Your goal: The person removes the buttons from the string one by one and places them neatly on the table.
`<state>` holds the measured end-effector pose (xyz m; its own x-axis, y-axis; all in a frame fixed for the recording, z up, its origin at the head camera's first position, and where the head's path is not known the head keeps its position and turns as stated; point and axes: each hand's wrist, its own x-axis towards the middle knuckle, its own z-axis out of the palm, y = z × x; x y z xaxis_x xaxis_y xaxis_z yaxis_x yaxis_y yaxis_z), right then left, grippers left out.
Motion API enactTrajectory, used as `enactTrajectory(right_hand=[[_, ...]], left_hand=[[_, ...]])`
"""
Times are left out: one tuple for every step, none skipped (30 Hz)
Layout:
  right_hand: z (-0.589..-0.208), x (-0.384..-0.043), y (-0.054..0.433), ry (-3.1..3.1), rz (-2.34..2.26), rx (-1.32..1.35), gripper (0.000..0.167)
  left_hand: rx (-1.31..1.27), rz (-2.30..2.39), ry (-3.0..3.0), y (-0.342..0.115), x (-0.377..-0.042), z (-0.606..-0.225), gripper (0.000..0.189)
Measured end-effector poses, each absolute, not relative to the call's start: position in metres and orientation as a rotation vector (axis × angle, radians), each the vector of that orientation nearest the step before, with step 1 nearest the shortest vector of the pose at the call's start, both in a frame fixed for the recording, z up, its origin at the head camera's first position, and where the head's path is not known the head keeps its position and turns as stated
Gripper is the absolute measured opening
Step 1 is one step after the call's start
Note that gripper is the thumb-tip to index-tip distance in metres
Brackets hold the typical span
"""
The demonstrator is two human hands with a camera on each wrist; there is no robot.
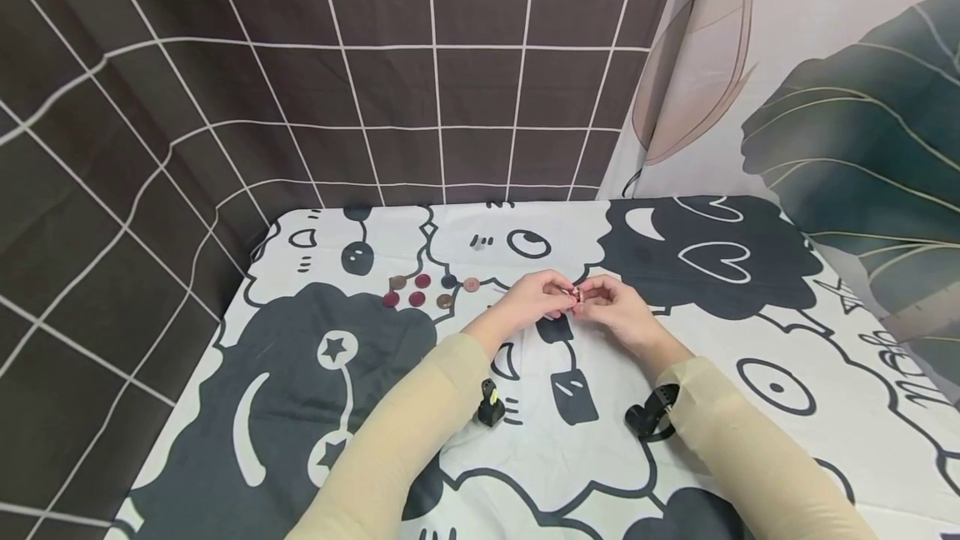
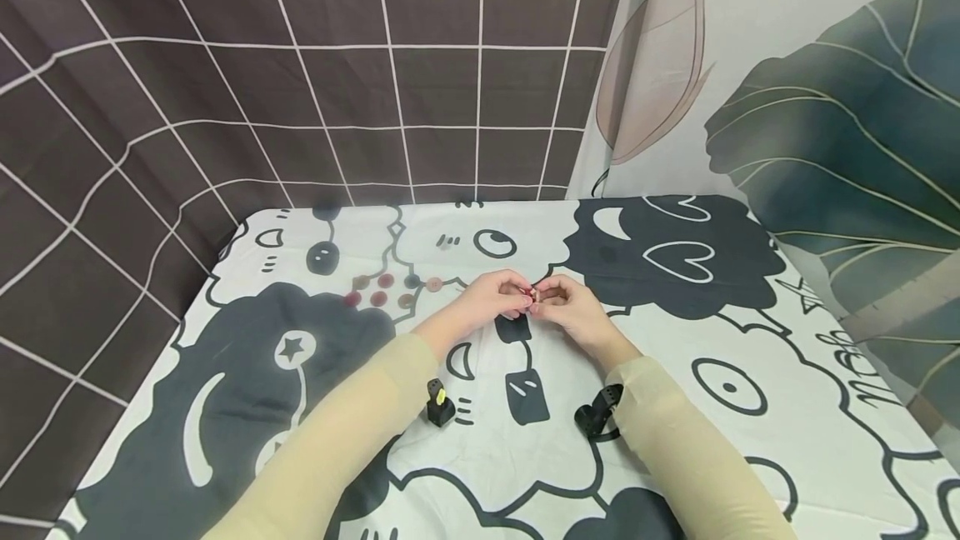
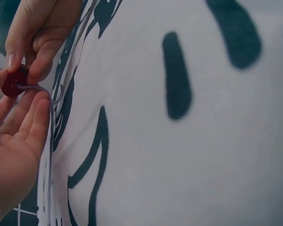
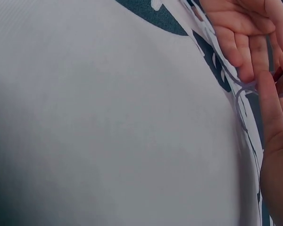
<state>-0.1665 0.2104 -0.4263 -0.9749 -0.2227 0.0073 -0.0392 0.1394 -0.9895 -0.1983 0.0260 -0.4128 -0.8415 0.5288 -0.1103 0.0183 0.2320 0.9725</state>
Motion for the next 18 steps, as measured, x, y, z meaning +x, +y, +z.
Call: enactTrajectory(right_hand=[[-0.426, -0.167, 0.211, 2.264, -1.953, -0.260, 0.042], [-0.426, -0.167, 0.211, 2.265, -1.954, -0.259, 0.042], [-0.427, -0.167, 0.211, 2.263, -1.955, -0.259, 0.042], [-0.427, -0.167, 0.212, 2.257, -1.960, -0.260, 0.042], [-0.427, -0.167, 0.212, 2.254, -1.964, -0.262, 0.042], [-0.427, -0.168, 0.212, 2.253, -1.965, -0.264, 0.042], [-0.427, -0.168, 0.212, 2.247, -1.970, -0.266, 0.041], [-0.427, -0.168, 0.212, 2.247, -1.970, -0.270, 0.041], [-0.427, -0.168, 0.213, 2.246, -1.970, -0.272, 0.041], [-0.426, -0.168, 0.213, 2.248, -1.969, -0.269, 0.040], [-0.426, -0.168, 0.213, 2.252, -1.965, -0.266, 0.040], [-0.425, -0.168, 0.213, 2.258, -1.958, -0.261, 0.040], [-0.425, -0.168, 0.214, 2.267, -1.947, -0.255, 0.040], [-0.425, -0.168, 0.214, 2.274, -1.936, -0.248, 0.040], [-0.424, -0.167, 0.214, 2.274, -1.931, -0.243, 0.040], [-0.424, -0.167, 0.214, 2.279, -1.926, -0.240, 0.040], [-0.423, -0.166, 0.214, 2.282, -1.923, -0.240, 0.040], [-0.420, -0.165, 0.213, 2.284, -1.922, -0.237, 0.039]], left_hand=[[0.499, 1.646, 2.092, 0.026, -0.198, -0.413, 0.021], [0.494, 1.652, 2.091, 0.026, -0.198, -0.413, 0.021], [0.489, 1.657, 2.091, 0.025, -0.198, -0.412, 0.020], [0.485, 1.662, 2.094, 0.025, -0.198, -0.412, 0.020], [0.485, 1.665, 2.103, 0.025, -0.199, -0.412, 0.020], [0.486, 1.670, 2.112, 0.024, -0.199, -0.412, 0.020], [0.489, 1.671, 2.126, 0.023, -0.199, -0.412, 0.020], [0.492, 1.671, 2.139, 0.023, -0.200, -0.412, 0.020], [0.498, 1.669, 2.155, 0.022, -0.200, -0.411, 0.020], [0.504, 1.661, 2.174, 0.021, -0.201, -0.411, 0.020], [0.510, 1.651, 2.193, 0.020, -0.201, -0.411, 0.021], [0.514, 1.644, 2.208, 0.019, -0.201, -0.411, 0.021], [0.518, 1.634, 2.222, 0.018, -0.202, -0.410, 0.021], [0.519, 1.626, 2.234, 0.017, -0.202, -0.410, 0.021], [0.519, 1.623, 2.244, 0.016, -0.202, -0.409, 0.021], [0.520, 1.617, 2.255, 0.015, -0.202, -0.409, 0.022], [0.518, 1.613, 2.265, 0.014, -0.202, -0.408, 0.021], [0.516, 1.616, 2.269, 0.013, -0.202, -0.407, 0.021]])
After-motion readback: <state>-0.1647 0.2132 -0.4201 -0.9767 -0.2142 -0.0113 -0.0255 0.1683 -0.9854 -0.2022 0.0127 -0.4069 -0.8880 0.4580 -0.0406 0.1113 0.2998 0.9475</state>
